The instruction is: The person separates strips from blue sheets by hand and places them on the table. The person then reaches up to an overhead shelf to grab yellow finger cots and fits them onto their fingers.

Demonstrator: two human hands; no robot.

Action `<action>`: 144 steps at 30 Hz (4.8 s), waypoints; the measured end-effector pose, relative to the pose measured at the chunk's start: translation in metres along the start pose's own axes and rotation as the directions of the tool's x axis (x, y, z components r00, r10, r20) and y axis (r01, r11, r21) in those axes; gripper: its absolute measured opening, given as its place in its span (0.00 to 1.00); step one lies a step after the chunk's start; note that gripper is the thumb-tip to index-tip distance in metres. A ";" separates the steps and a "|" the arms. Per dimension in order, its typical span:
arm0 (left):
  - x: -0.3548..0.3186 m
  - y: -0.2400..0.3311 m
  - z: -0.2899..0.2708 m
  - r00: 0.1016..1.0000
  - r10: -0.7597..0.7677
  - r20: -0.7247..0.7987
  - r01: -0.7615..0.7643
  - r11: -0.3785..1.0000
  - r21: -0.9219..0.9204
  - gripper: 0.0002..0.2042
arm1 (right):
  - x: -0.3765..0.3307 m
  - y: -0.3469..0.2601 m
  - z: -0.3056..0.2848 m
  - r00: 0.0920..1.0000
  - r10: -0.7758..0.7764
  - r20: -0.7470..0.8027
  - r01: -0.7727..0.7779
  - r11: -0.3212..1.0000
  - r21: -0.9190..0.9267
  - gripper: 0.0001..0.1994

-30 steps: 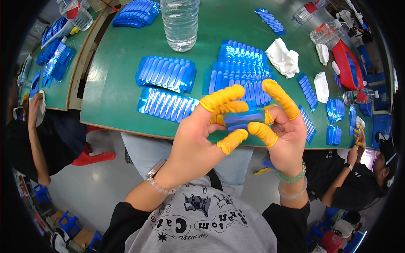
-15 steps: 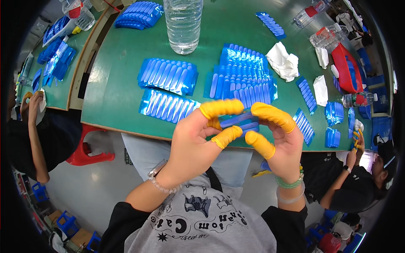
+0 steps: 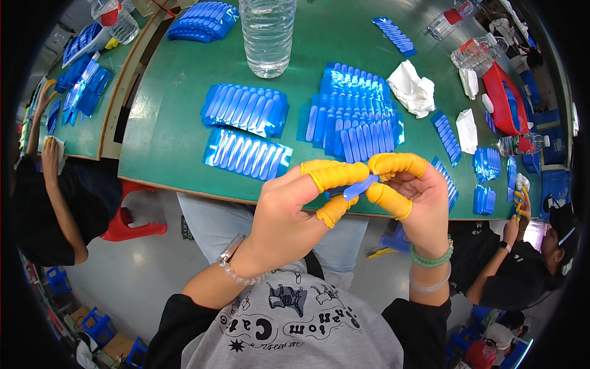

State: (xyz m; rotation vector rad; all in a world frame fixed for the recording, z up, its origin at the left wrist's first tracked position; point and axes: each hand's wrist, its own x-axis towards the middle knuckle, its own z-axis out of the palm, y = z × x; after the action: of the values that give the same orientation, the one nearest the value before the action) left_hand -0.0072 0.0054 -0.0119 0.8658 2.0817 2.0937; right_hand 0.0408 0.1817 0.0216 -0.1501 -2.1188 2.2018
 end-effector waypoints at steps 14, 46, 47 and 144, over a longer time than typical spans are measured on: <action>0.005 0.010 -0.002 0.946 -0.319 0.063 0.321 0.886 -0.333 0.23 | 0.017 -0.014 -0.025 0.944 0.301 0.136 -0.316 0.943 0.101 0.08; 0.006 0.011 -0.002 0.977 -0.196 0.087 0.203 0.976 -0.079 0.23 | 0.022 -0.016 -0.020 0.901 0.418 0.117 -0.423 0.906 0.023 0.06; 0.007 0.011 -0.002 0.977 -0.195 0.090 0.203 0.976 -0.081 0.23 | 0.022 -0.016 -0.020 0.901 0.418 0.114 -0.423 0.906 0.022 0.06; -0.006 -0.008 0.004 0.976 -0.168 0.136 0.178 0.982 -0.058 0.40 | -0.026 0.026 -0.005 0.995 0.087 -0.052 -0.083 0.994 0.063 0.37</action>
State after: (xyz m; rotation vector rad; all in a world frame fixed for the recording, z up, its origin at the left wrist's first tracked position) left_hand -0.0029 0.0073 -0.0223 0.7599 1.9310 1.9533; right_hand 0.0674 0.1824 -0.0045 -0.2985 -2.0509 2.2783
